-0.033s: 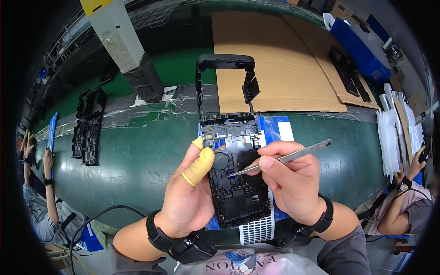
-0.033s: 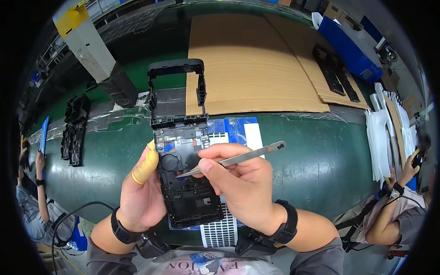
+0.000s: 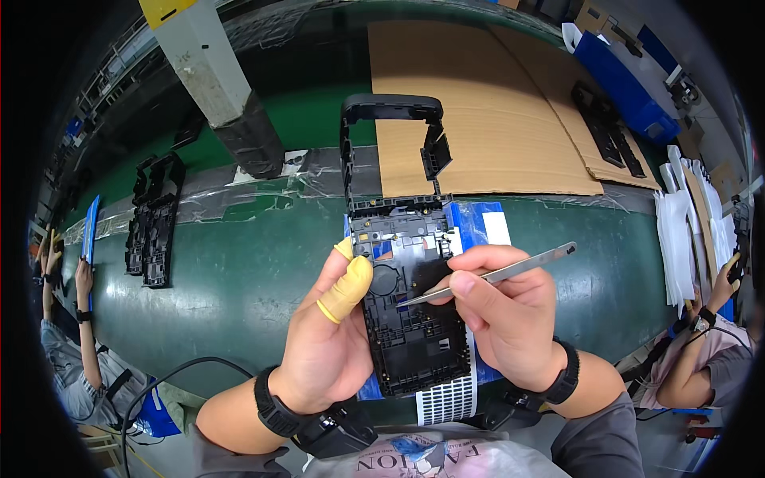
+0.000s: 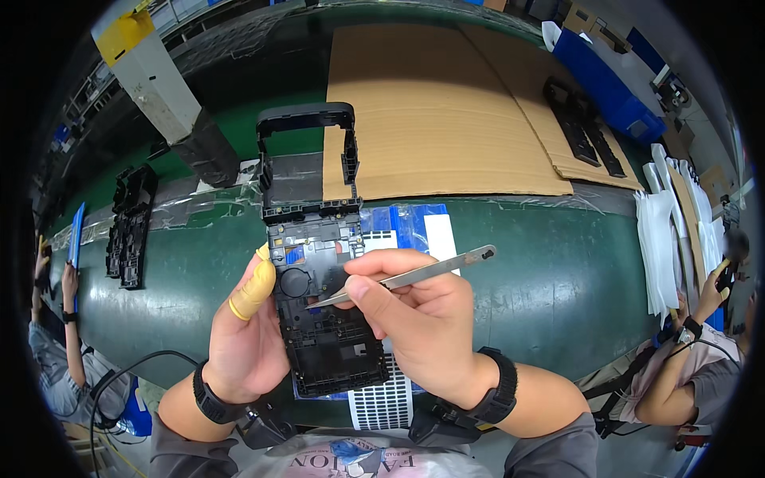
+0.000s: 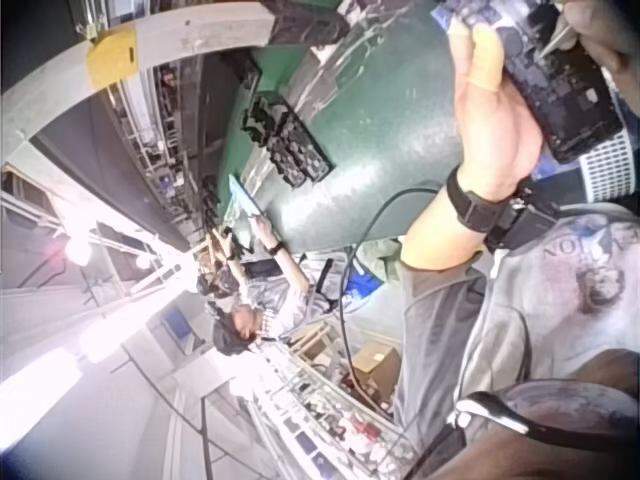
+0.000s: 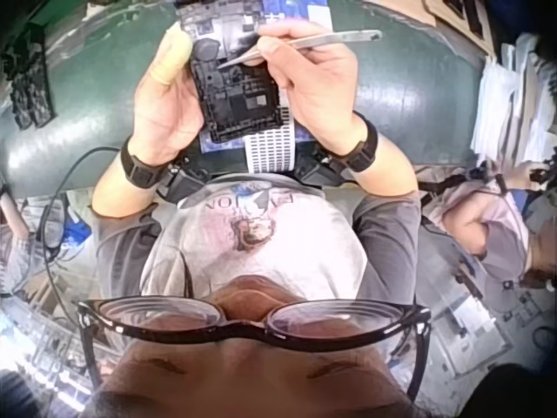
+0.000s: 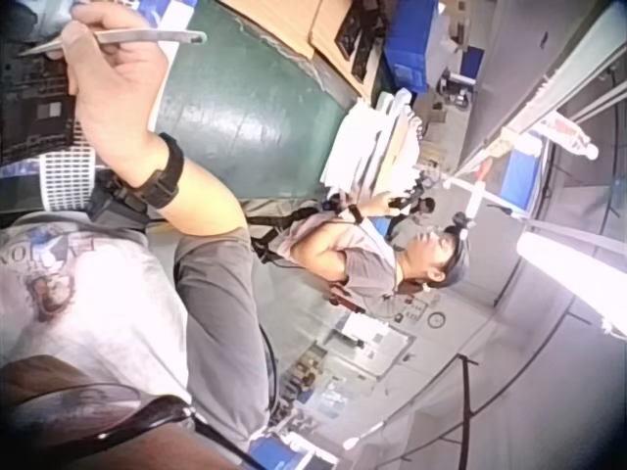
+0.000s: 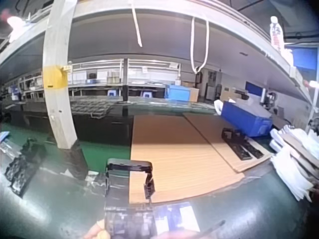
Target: The recorder uses tweezers and a stylus to install or adjust small internal components within a black plastic electronic chassis.
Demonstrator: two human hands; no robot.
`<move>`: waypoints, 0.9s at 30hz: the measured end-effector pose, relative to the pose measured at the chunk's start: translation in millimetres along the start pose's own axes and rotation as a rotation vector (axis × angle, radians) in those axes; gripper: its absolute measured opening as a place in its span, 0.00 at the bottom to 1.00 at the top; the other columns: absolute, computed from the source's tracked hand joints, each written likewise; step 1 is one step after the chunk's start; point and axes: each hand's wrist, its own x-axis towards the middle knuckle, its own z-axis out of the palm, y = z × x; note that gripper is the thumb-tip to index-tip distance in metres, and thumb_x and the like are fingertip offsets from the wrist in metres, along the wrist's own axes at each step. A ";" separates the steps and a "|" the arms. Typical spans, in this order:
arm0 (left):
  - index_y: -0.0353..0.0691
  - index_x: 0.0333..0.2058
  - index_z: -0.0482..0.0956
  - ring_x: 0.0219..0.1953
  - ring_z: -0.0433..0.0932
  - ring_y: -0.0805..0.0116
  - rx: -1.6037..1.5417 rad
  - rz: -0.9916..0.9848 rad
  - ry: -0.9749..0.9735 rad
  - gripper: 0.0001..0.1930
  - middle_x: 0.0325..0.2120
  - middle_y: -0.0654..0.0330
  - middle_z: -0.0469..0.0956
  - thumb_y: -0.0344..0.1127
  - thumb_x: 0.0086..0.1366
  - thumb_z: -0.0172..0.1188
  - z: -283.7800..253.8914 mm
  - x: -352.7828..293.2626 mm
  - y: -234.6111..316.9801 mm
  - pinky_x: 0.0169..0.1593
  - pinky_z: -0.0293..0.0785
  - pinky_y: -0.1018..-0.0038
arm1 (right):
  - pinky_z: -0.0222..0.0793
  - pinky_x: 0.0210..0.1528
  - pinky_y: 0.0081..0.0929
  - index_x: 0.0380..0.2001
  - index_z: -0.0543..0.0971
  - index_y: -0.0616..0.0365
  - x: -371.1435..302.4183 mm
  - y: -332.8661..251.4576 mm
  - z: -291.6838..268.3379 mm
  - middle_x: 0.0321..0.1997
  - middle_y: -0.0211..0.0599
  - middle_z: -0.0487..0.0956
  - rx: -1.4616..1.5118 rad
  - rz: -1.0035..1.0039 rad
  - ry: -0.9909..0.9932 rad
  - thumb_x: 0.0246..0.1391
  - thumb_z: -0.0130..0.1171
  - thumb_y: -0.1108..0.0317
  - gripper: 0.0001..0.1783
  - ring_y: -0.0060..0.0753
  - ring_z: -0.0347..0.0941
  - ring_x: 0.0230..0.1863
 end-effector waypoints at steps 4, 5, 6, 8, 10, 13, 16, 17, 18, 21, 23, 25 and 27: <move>0.38 0.48 0.58 0.47 0.66 0.63 0.007 0.002 -0.024 0.20 0.45 0.54 0.65 0.43 0.62 0.39 -2.3 0.4 -0.9 0.49 0.63 0.68 | 0.56 0.18 0.08 0.33 0.72 0.65 0.4 1.0 -0.6 0.24 0.37 0.75 -0.044 -0.006 0.005 0.46 0.53 0.76 0.09 0.12 0.63 0.17; 0.38 0.49 0.57 0.47 0.66 0.63 -0.001 0.002 -0.024 0.19 0.46 0.54 0.64 0.42 0.62 0.39 -1.7 0.3 -0.9 0.49 0.63 0.68 | 0.56 0.18 0.08 0.33 0.72 0.65 0.3 1.3 -0.7 0.23 0.37 0.75 -0.046 -0.013 0.005 0.46 0.53 0.76 0.09 0.12 0.63 0.17; 0.38 0.49 0.57 0.47 0.66 0.63 -0.001 0.002 -0.024 0.19 0.46 0.54 0.64 0.42 0.62 0.39 -1.6 0.2 -0.9 0.49 0.63 0.68 | 0.56 0.18 0.08 0.33 0.72 0.65 0.1 1.1 -0.7 0.23 0.37 0.75 -0.046 -0.014 0.005 0.46 0.53 0.76 0.09 0.12 0.63 0.17; 0.38 0.48 0.57 0.47 0.66 0.63 0.003 0.002 -0.018 0.20 0.45 0.54 0.64 0.43 0.61 0.39 -1.5 0.3 -1.2 0.49 0.63 0.68 | 0.56 0.18 0.08 0.33 0.72 0.65 -0.1 0.6 -0.9 0.23 0.37 0.75 -0.052 -0.007 0.003 0.46 0.53 0.76 0.09 0.12 0.63 0.17; 0.38 0.48 0.58 0.47 0.66 0.63 0.010 0.000 -0.014 0.20 0.45 0.54 0.65 0.43 0.61 0.40 -1.5 1.0 -1.4 0.49 0.63 0.67 | 0.56 0.18 0.08 0.33 0.72 0.65 0.4 1.1 -1.1 0.23 0.37 0.75 -0.051 -0.007 0.007 0.46 0.53 0.76 0.09 0.12 0.63 0.17; 0.38 0.48 0.58 0.46 0.66 0.63 0.018 0.001 -0.007 0.21 0.45 0.54 0.65 0.44 0.60 0.41 -1.7 1.4 -1.6 0.49 0.64 0.67 | 0.56 0.18 0.08 0.33 0.72 0.66 1.5 -0.4 -0.6 0.23 0.38 0.75 -0.031 0.012 0.011 0.46 0.52 0.77 0.08 0.13 0.62 0.17; 0.38 0.48 0.58 0.46 0.67 0.64 0.013 0.000 -0.006 0.21 0.45 0.54 0.65 0.45 0.60 0.42 -2.5 1.7 -1.8 0.49 0.64 0.67 | 0.56 0.18 0.09 0.33 0.72 0.66 2.7 -2.4 -0.9 0.23 0.39 0.75 0.034 0.036 0.003 0.46 0.52 0.77 0.08 0.13 0.61 0.16; 0.38 0.48 0.58 0.46 0.67 0.64 0.007 -0.005 -0.008 0.21 0.45 0.54 0.65 0.45 0.60 0.42 -2.7 1.7 -1.8 0.49 0.65 0.67 | 0.56 0.18 0.09 0.33 0.72 0.67 3.0 -2.7 -1.0 0.23 0.39 0.75 0.082 0.041 -0.006 0.46 0.51 0.78 0.08 0.13 0.61 0.16; 0.38 0.48 0.58 0.46 0.67 0.64 0.006 -0.005 -0.009 0.21 0.45 0.54 0.65 0.45 0.60 0.42 -2.9 1.8 -1.8 0.49 0.65 0.67 | 0.56 0.18 0.09 0.33 0.72 0.67 2.6 -2.4 -0.7 0.23 0.39 0.75 0.081 0.041 -0.007 0.46 0.51 0.78 0.08 0.13 0.61 0.16; 0.38 0.47 0.58 0.45 0.67 0.64 0.011 -0.008 -0.012 0.21 0.44 0.54 0.65 0.45 0.60 0.43 -3.2 1.7 -1.6 0.48 0.65 0.67 | 0.56 0.18 0.09 0.33 0.72 0.67 1.5 -0.9 0.8 0.23 0.39 0.75 0.032 0.020 0.019 0.46 0.51 0.77 0.08 0.14 0.61 0.16; 0.38 0.47 0.59 0.45 0.67 0.64 0.020 -0.011 -0.009 0.21 0.44 0.54 0.65 0.46 0.59 0.43 -3.2 1.4 -1.4 0.48 0.65 0.67 | 0.56 0.18 0.09 0.33 0.72 0.67 1.5 -0.6 1.2 0.23 0.40 0.75 0.025 0.015 0.017 0.46 0.52 0.77 0.08 0.14 0.62 0.16; 0.38 0.47 0.59 0.45 0.67 0.64 0.025 -0.002 -0.003 0.21 0.44 0.54 0.65 0.45 0.59 0.43 -3.1 1.5 -2.1 0.48 0.65 0.67 | 0.56 0.18 0.09 0.33 0.72 0.67 1.5 0.0 0.4 0.24 0.40 0.75 0.023 0.012 0.016 0.46 0.52 0.77 0.08 0.14 0.62 0.16; 0.38 0.47 0.59 0.45 0.67 0.64 0.030 0.006 0.003 0.21 0.44 0.54 0.65 0.45 0.59 0.43 -2.3 1.8 -2.5 0.48 0.65 0.67 | 0.56 0.17 0.09 0.33 0.72 0.67 1.7 0.8 -0.3 0.24 0.40 0.75 0.020 0.009 0.016 0.46 0.52 0.77 0.08 0.14 0.62 0.16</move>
